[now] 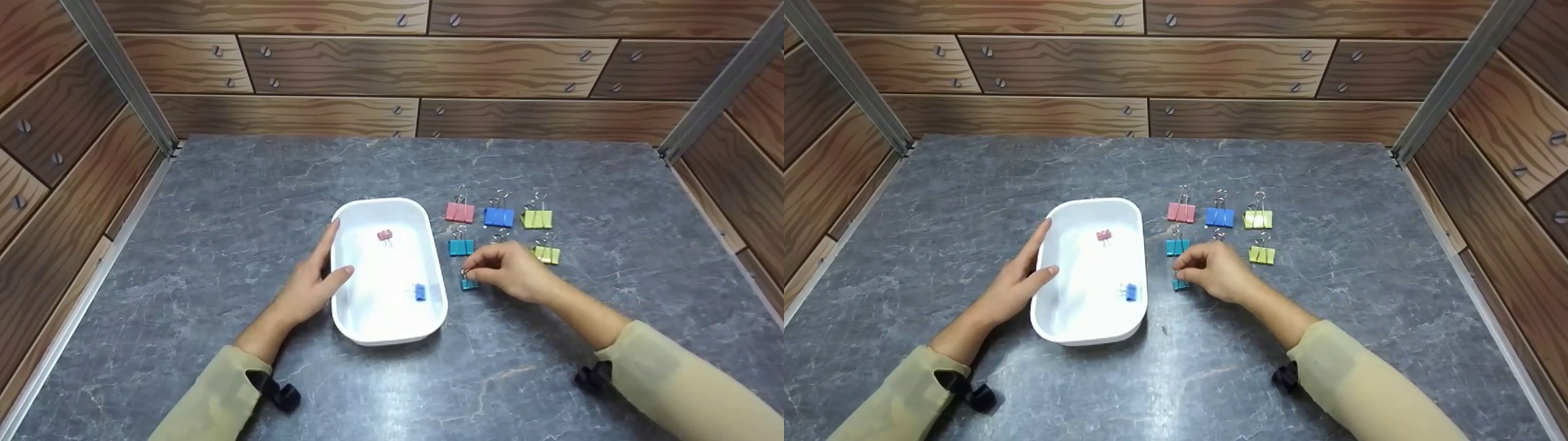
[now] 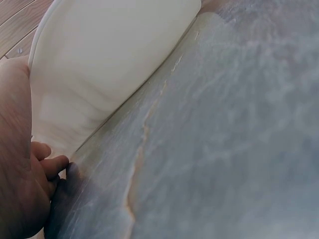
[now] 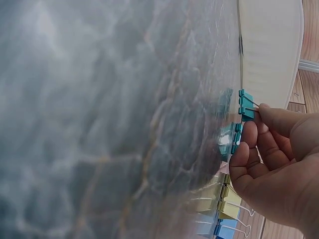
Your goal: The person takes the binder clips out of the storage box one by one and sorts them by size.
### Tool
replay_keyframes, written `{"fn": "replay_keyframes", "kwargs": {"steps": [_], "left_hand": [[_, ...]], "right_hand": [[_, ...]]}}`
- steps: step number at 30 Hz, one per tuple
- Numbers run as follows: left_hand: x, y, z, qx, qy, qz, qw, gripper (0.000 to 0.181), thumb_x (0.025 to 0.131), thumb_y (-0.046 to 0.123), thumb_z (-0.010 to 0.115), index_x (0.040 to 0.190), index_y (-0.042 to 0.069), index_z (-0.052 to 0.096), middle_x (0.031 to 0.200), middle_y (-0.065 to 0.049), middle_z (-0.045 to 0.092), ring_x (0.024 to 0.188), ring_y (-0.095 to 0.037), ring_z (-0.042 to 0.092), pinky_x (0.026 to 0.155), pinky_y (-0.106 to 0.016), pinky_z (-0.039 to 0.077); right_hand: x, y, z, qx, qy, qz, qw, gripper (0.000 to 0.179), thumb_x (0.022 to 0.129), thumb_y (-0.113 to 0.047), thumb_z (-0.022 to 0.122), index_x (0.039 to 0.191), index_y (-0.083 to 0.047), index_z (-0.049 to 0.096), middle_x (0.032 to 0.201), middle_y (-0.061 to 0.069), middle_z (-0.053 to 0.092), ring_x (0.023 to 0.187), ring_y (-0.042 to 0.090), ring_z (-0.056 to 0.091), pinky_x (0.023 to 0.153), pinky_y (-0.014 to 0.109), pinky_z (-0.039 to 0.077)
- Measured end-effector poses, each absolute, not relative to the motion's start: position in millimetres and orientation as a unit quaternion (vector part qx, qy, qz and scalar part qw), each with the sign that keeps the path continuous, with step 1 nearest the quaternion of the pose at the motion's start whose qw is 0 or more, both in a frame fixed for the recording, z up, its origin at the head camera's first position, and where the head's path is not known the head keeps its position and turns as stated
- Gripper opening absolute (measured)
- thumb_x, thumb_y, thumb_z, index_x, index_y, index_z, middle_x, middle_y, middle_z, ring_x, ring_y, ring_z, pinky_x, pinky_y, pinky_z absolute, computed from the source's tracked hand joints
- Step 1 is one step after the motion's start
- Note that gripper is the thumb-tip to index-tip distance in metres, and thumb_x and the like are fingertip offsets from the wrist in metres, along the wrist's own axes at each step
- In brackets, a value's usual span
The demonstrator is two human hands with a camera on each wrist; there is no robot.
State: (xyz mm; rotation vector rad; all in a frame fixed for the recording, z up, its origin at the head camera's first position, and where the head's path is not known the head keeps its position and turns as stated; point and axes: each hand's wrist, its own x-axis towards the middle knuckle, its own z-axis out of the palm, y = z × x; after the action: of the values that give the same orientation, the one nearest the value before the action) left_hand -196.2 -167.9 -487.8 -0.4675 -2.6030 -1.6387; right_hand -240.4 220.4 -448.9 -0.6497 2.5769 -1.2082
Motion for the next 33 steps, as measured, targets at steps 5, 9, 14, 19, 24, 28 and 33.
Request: {"fn": "replay_keyframes", "kwargs": {"steps": [5, 9, 14, 19, 24, 28, 33], "left_hand": [[-195, -168, -488, -0.141, -0.836, -0.530, 0.009, 0.082, 0.104, 0.036, 0.064, 0.172, 0.035, 0.017, 0.166, -0.013, 0.041, 0.145, -0.028, 0.050, 0.106, -0.048, 0.053], [-195, -168, -488, -0.138, -0.839, -0.526, 0.011, 0.082, 0.104, 0.036, 0.064, 0.172, 0.036, 0.018, 0.166, -0.013, 0.042, 0.145, -0.027, 0.050, 0.107, -0.048, 0.052], [-196, -168, -489, -0.146, -0.836, -0.528, 0.017, 0.083, 0.104, 0.034, 0.065, 0.172, 0.033, 0.018, 0.164, -0.014, 0.043, 0.145, -0.029, 0.050, 0.108, -0.049, 0.051], [-197, -168, -490, -0.152, -0.836, -0.527, 0.022, 0.083, 0.104, 0.033, 0.065, 0.172, 0.031, 0.018, 0.167, -0.014, 0.040, 0.147, -0.028, 0.047, 0.110, -0.049, 0.049], [-197, -168, -488, -0.153, -0.839, -0.522, 0.021, 0.082, 0.104, 0.035, 0.064, 0.172, 0.033, 0.018, 0.170, -0.011, 0.034, 0.150, -0.026, 0.043, 0.114, -0.048, 0.045], [-197, -168, -488, -0.153, -0.838, -0.523, 0.021, 0.082, 0.105, 0.034, 0.064, 0.172, 0.033, 0.018, 0.171, -0.010, 0.032, 0.150, -0.027, 0.042, 0.113, -0.048, 0.046], [-197, -167, -489, -0.149, -0.835, -0.530, 0.015, 0.082, 0.105, 0.034, 0.064, 0.172, 0.030, 0.018, 0.172, -0.007, 0.029, 0.152, -0.026, 0.040, 0.112, -0.049, 0.048]], "right_hand": [[-240, 220, -449, -0.218, 0.876, -0.416, 0.113, 0.007, 0.094, -0.011, 0.081, 0.101, -0.008, 0.082, 0.095, 0.002, 0.078, 0.086, 0.016, 0.065, 0.074, 0.023, 0.053], [-240, 219, -450, -0.219, 0.876, -0.414, 0.114, 0.006, 0.095, -0.011, 0.081, 0.100, -0.009, 0.082, 0.095, 0.001, 0.078, 0.086, 0.015, 0.065, 0.073, 0.023, 0.052], [-240, 218, -450, -0.221, 0.877, -0.412, 0.113, 0.006, 0.094, -0.010, 0.081, 0.100, -0.008, 0.082, 0.094, 0.001, 0.078, 0.085, 0.014, 0.065, 0.072, 0.023, 0.052], [-241, 219, -451, -0.222, 0.876, -0.412, 0.112, 0.008, 0.094, -0.010, 0.081, 0.101, -0.008, 0.082, 0.096, 0.001, 0.079, 0.087, 0.015, 0.066, 0.074, 0.023, 0.053], [-242, 222, -449, -0.220, 0.876, -0.413, 0.116, 0.010, 0.095, -0.011, 0.081, 0.104, -0.006, 0.082, 0.098, 0.002, 0.079, 0.089, 0.016, 0.067, 0.075, 0.023, 0.054], [-242, 224, -444, -0.216, 0.881, -0.407, 0.110, 0.013, 0.095, -0.012, 0.081, 0.106, -0.005, 0.082, 0.099, 0.003, 0.079, 0.091, 0.017, 0.068, 0.078, 0.023, 0.055], [-242, 228, -431, -0.205, 0.893, -0.390, 0.088, 0.014, 0.095, -0.013, 0.080, 0.108, -0.006, 0.082, 0.102, 0.003, 0.079, 0.094, 0.017, 0.068, 0.082, 0.024, 0.056]]}}
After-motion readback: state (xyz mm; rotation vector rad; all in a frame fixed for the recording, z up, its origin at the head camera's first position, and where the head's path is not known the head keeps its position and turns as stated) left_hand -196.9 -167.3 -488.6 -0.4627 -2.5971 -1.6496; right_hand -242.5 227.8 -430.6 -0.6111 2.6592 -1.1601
